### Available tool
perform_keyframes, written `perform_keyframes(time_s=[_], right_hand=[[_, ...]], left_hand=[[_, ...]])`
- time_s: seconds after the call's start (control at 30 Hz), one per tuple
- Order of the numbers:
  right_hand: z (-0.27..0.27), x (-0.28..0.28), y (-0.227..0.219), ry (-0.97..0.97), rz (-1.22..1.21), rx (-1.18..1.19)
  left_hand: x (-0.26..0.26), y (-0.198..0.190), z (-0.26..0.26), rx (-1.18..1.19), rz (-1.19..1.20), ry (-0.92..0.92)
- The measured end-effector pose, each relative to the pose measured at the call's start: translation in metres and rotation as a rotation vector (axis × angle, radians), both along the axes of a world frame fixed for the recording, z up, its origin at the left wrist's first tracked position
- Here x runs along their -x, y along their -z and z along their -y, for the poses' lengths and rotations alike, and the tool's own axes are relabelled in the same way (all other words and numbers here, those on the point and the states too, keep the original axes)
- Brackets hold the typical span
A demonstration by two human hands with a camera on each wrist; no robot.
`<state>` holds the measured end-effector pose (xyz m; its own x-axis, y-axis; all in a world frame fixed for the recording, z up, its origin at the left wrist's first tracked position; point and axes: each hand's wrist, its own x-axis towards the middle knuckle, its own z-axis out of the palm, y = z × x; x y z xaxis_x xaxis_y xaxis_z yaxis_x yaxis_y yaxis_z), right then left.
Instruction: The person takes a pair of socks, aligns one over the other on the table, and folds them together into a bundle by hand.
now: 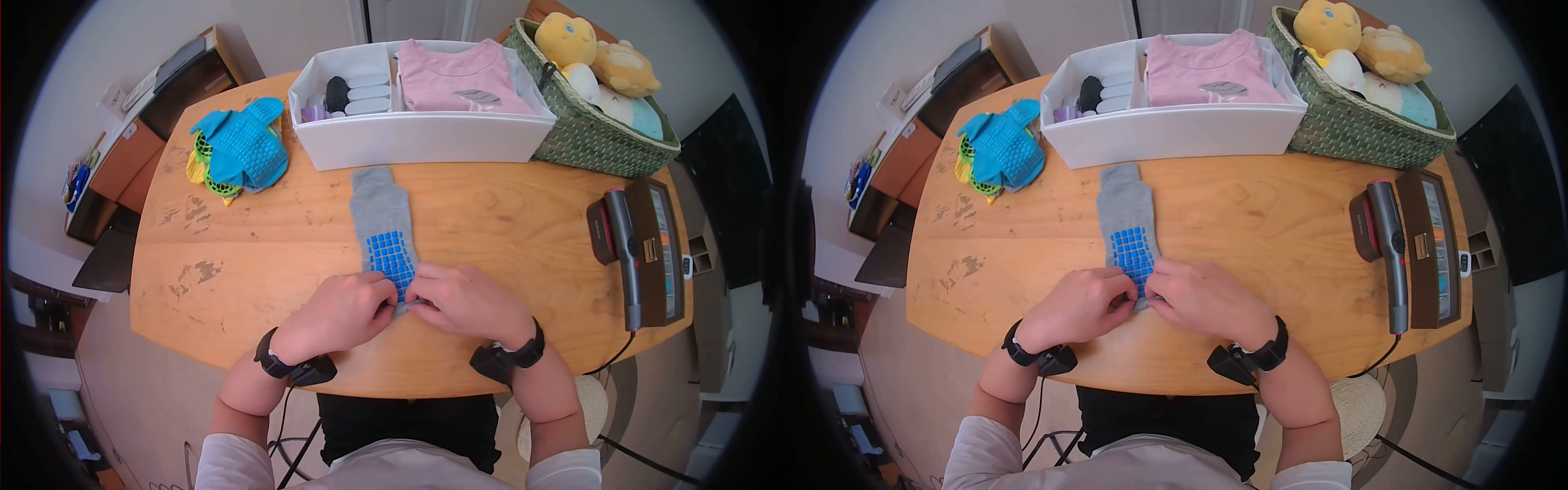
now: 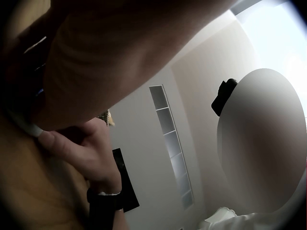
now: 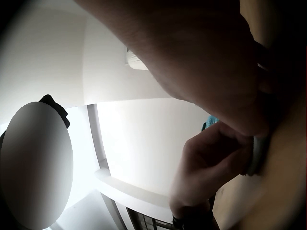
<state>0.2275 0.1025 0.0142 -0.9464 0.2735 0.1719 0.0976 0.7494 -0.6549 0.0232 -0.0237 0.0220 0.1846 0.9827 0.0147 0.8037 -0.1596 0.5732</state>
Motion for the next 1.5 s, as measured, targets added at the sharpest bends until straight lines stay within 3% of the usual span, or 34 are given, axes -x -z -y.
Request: perform_keyframes(time_s=[0.23, 0.43, 0.63, 0.8, 0.9, 1.03, 1.5], right_hand=[[0.001, -0.001, 0.003, 0.069, 0.09, 0.022], [0.004, 0.0, 0.002, 0.118, 0.123, 0.049], [0.006, 0.004, 0.003, 0.156, 0.143, 0.046], [0.009, 0.008, -0.007, 0.225, 0.137, 0.102], [0.007, 0.008, -0.008, 0.178, 0.1, 0.076], [0.006, 0.007, -0.005, 0.137, 0.061, 0.043], [0.004, 0.001, -0.017, 0.136, 0.141, -0.065]], left_hand=[[-0.003, -0.014, 0.0, -0.01, -0.038, 0.071], [-0.003, 0.002, 0.0, -0.046, 0.035, 0.016], [-0.004, -0.009, -0.002, 0.104, 0.157, -0.131], [0.0, 0.005, -0.001, 0.018, 0.086, -0.059], [-0.002, 0.004, 0.001, -0.085, 0.058, -0.087], [-0.003, 0.009, 0.0, -0.054, 0.086, -0.137], [0.001, 0.004, -0.001, -0.162, -0.039, -0.043]])
